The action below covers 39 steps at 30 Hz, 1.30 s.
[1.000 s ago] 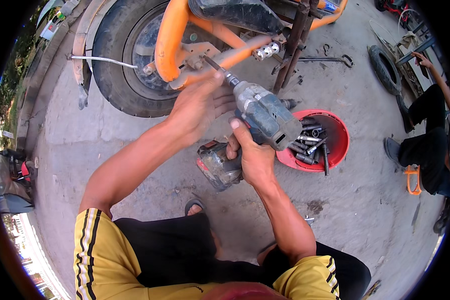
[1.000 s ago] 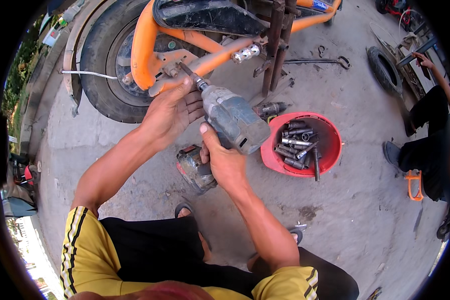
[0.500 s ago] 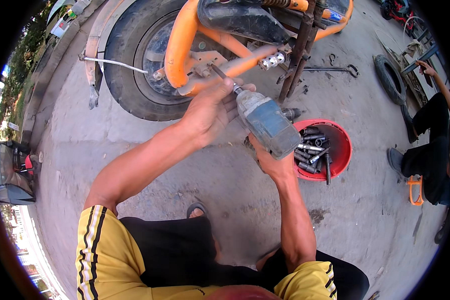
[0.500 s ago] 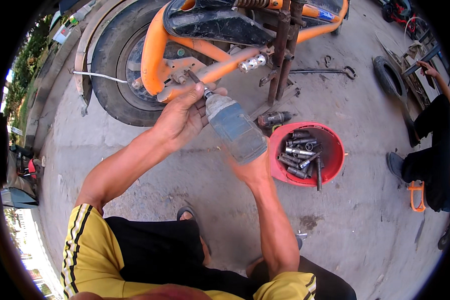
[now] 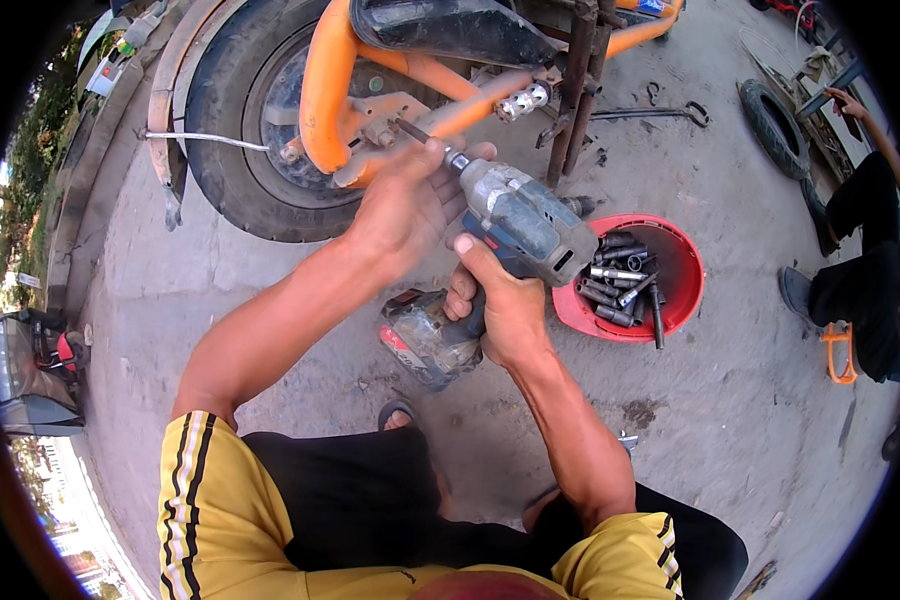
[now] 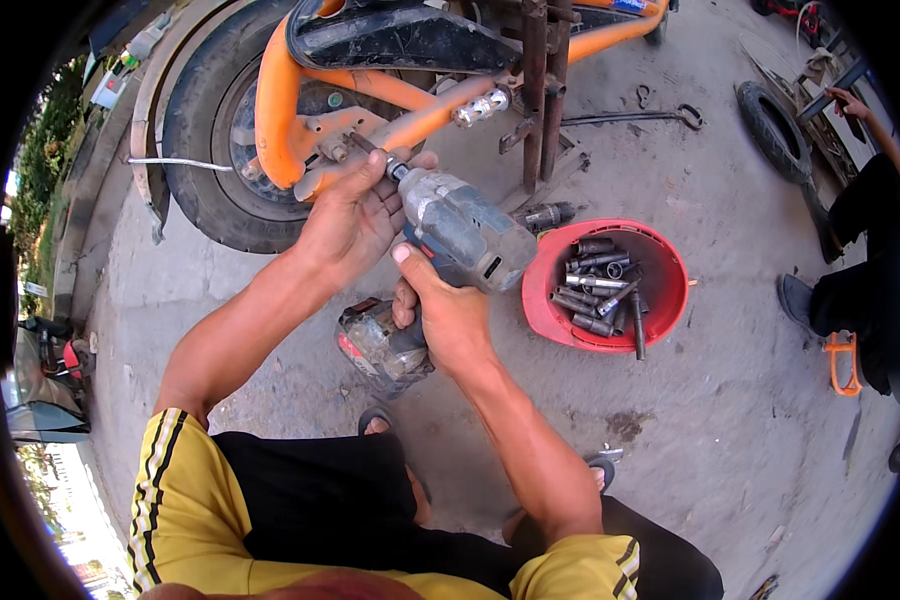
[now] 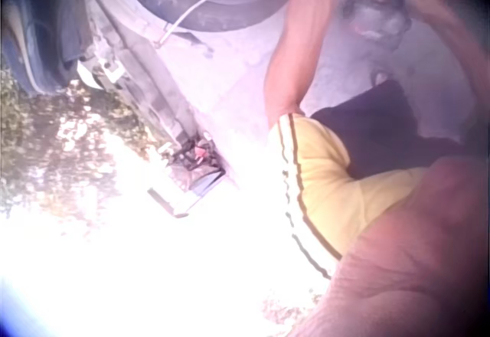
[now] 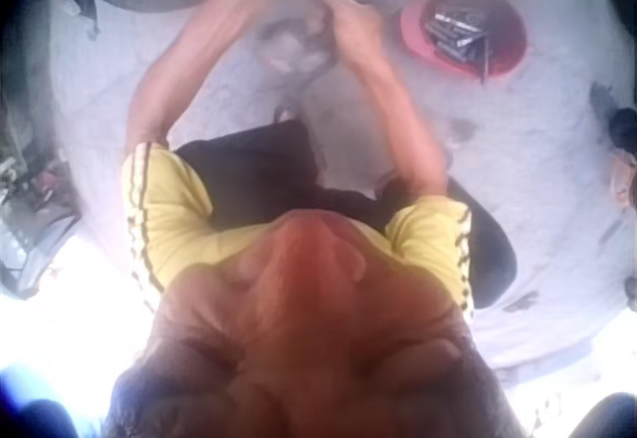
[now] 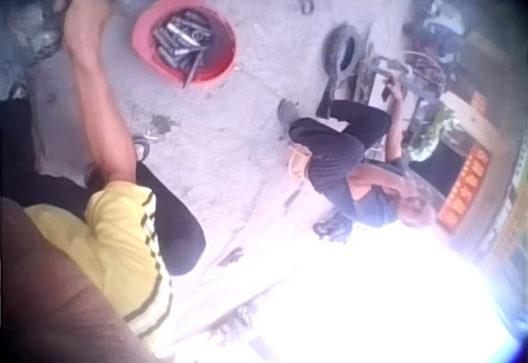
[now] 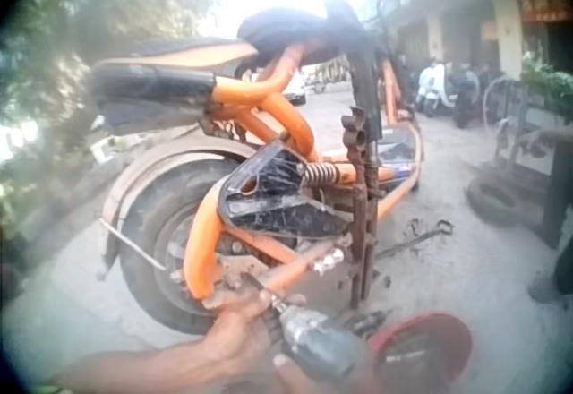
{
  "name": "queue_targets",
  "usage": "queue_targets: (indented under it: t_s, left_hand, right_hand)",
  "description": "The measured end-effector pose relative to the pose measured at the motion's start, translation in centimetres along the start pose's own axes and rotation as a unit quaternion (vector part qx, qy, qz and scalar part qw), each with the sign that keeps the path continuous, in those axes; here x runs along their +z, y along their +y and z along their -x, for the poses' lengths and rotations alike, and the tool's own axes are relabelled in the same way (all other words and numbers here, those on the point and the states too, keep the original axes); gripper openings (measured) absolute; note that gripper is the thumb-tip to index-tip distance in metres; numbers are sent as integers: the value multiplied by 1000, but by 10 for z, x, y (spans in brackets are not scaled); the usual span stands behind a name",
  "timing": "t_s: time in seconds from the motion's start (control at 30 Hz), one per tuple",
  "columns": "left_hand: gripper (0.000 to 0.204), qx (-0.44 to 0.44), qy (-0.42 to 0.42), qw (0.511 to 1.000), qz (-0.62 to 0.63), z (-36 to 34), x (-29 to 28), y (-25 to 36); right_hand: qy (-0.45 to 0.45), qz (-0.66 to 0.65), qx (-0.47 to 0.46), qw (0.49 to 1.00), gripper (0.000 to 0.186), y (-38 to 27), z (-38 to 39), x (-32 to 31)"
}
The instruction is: The person uses a cordless impact driver to remove and install bolts on the rear fender and brake assembly of an orange scooter. They switch between tools, select sockets from a red bucket, and tighten fasteners by hand and with the driver.
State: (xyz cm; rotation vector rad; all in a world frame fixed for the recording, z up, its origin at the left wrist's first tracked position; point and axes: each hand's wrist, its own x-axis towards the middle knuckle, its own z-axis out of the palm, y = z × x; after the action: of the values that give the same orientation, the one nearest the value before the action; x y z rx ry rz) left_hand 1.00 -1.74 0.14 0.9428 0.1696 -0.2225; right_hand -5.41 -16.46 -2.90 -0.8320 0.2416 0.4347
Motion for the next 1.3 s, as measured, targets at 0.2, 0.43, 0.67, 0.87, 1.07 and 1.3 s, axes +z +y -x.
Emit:
queue_targets:
  t_s: [0.2,0.43,0.67,0.87,1.07,1.3]
  left_hand:
    - [29,-10,22,1000,12,7,14,-2]
    - [32,-38,-5,999,-10,23,24,2]
    - [39,-94,28,994,-48,23,24,-4]
    - [42,-101,43,992,-56,29,30,-4]
    - [46,-118,16,987,-108,35,29,3]
    - [46,214,3,827,-520,54,0,44]
  right_hand:
    - [0,366,-230,902,21,-14,-15,-37]
    - [-48,537,-345,768,33,-24,-6,-67]
    - [-48,536,-363,761,34,-21,-2,-78]
    - [4,598,-409,689,35,-17,-1,-63]
    - [-7,465,-413,784,26,2,-9,-65]
    - [-7,222,-138,965,17,-3,-2,-41]
